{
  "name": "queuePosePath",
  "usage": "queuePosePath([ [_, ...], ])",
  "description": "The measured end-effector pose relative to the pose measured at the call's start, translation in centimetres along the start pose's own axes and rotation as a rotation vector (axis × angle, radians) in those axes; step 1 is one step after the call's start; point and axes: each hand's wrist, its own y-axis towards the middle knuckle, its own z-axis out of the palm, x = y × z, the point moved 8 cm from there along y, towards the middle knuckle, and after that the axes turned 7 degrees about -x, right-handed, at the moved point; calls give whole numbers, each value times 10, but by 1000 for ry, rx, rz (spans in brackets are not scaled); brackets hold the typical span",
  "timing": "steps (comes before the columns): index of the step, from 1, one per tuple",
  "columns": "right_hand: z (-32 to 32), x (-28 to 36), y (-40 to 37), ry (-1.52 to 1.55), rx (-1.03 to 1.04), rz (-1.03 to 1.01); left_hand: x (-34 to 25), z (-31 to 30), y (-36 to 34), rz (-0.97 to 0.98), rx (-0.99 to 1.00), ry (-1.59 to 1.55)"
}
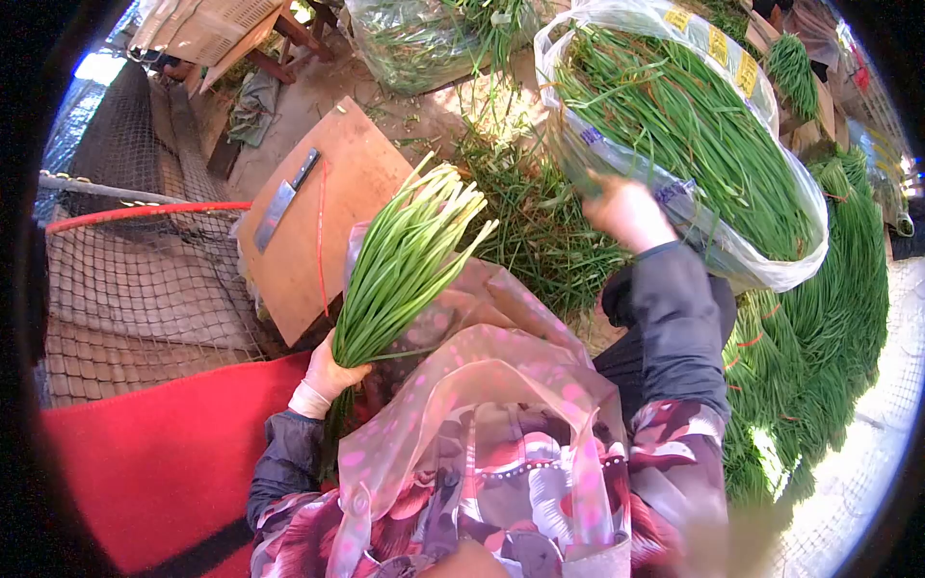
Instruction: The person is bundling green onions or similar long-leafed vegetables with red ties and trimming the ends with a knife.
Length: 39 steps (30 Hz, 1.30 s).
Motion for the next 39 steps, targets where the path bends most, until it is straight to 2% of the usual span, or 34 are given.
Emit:
queuePosePath([
  [1, 3, 27, -7, 131, -34, -6, -10, 2, 0, -2, -1, -2],
  [3, 7, 71, -10, 287, 37, 163, -29, 5, -6, -59, 0, 26],
  [4, 13, 97, -10, 224, 98, 64, -21, 5, -7, -61, 1, 36],
  [5, 19, 118, -8, 156, 148, -41, -13, 4, -3, 17, -46, 118],
  [7, 68, 126, -1, 10, 166, -298, -15, 3, -3, 106, -88, 198],
  [9, 85, 73, 21, 73, 53, -90, -21, -1, -5, 131, -164, 413],
  [10, 68, 54, 29, 114, 80, 153, -7, -1, -4, 144, -165, 388],
  [11, 67, 22, 39, 437, 40, 305, -13, 0, -4, 141, -168, 383],
  [13, 46, 58, 42, 744, 130, 104, -32, -3, -9, 150, -181, 463],
  [14, 51, 80, 37, 703, 152, -62, -19, -3, -7, 149, -181, 463],
  [15, 62, 94, 29, 560, 302, -68, 4, -3, -1, 125, -185, 387],
  [17, 73, 105, 28, 147, 373, 29, -1, -3, -1, 100, -203, 304],
  [18, 70, 93, 32, 261, 239, 114, -37, -2, -10, 90, -221, 457],
  [19, 67, 78, 39, 666, 148, 136, -60, -4, -17, 76, -234, 612],
  [20, 58, 57, 50, 878, 100, 303, -66, -5, -19, 67, -240, 609],
  [21, 16, 52, 56, 901, -91, 252, -71, -5, -23, 78, -254, 619],
  [22, -6, 36, 56, 1012, -249, 384, -73, -6, -26, 92, -264, 631],
  [23, -7, 7, 65, 892, -223, 399, -70, -5, -27, 92, -266, 628],
  [25, 3, 47, 63, 370, 36, 84, -77, -5, -29, 246, -358, 672],
  [26, -8, 95, 49, 68, 72, -84, -77, -5, -28, 246, -359, 668],
  [27, 1, 125, 42, 125, 98, -254, -81, -2, -28, 296, -359, 707],
  [28, 18, 144, 37, 19, 39, -539, -84, 0, -29, 344, -360, 748],
  [29, 40, 157, 32, -127, 229, -462, -84, 1, -29, 341, -360, 746],
  [30, 73, 152, 31, -253, 379, -468, -86, 4, -30, 378, -360, 791],
  [31, 91, 148, 26, -309, 472, -367, -89, 6, -31, 414, -364, 835],
  [33, 103, 158, 13, 66, 477, -297, -90, 6, -31, 409, -348, 900],
  [34, 103, 168, 7, 126, 325, -405, -90, 7, -32, 407, -327, 965],
  [35, 106, 166, 1, 126, 333, -408, -91, 6, -33, 398, -327, 963],
  [37, 94, 170, -4, -97, 222, -423, -92, 5, -32, 365, -281, 1017],
  [38, 78, 178, -12, 120, 193, -522, -91, 5, -31, 360, -260, 1025],
  [39, 60, 176, -11, 415, 324, -241, -92, 4, -30, 356, -259, 1020],
])
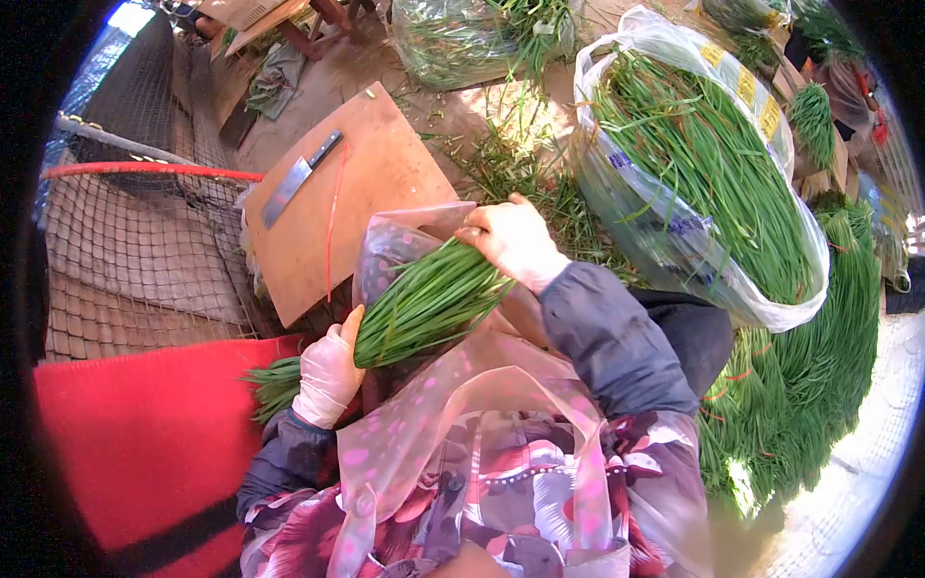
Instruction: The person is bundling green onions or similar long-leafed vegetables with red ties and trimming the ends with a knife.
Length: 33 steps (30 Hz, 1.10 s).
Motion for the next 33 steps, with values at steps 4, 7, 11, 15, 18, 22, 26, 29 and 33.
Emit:
queuePosePath([
  [4, -73, 30, -25, 577, -137, 132, 0, -3, 6, -19, 9, 13],
  [7, -99, 24, -30, 572, -225, 79, 3, -5, 8, -24, 13, -29],
  [11, -202, -3, -51, 989, -684, -89, 13, 0, 6, -87, 46, -124],
  [15, -257, -21, -65, 1306, -472, -348, 24, 9, 8, -198, 143, -224],
  [18, -197, -43, -52, 11, -327, 219, 25, 13, 9, -251, 200, -273],
  [22, -102, -76, -33, -102, -245, 230, 24, 19, 7, -231, 161, -296],
  [26, -45, -32, 15, -288, -272, -114, 17, 13, 12, -226, 140, -259],
  [29, 12, -60, 36, -314, 26, 61, 22, 26, 9, -213, 205, -298],
  [33, -76, -156, 42, -212, -378, 342, 38, 54, 3, -263, 263, -516],
])
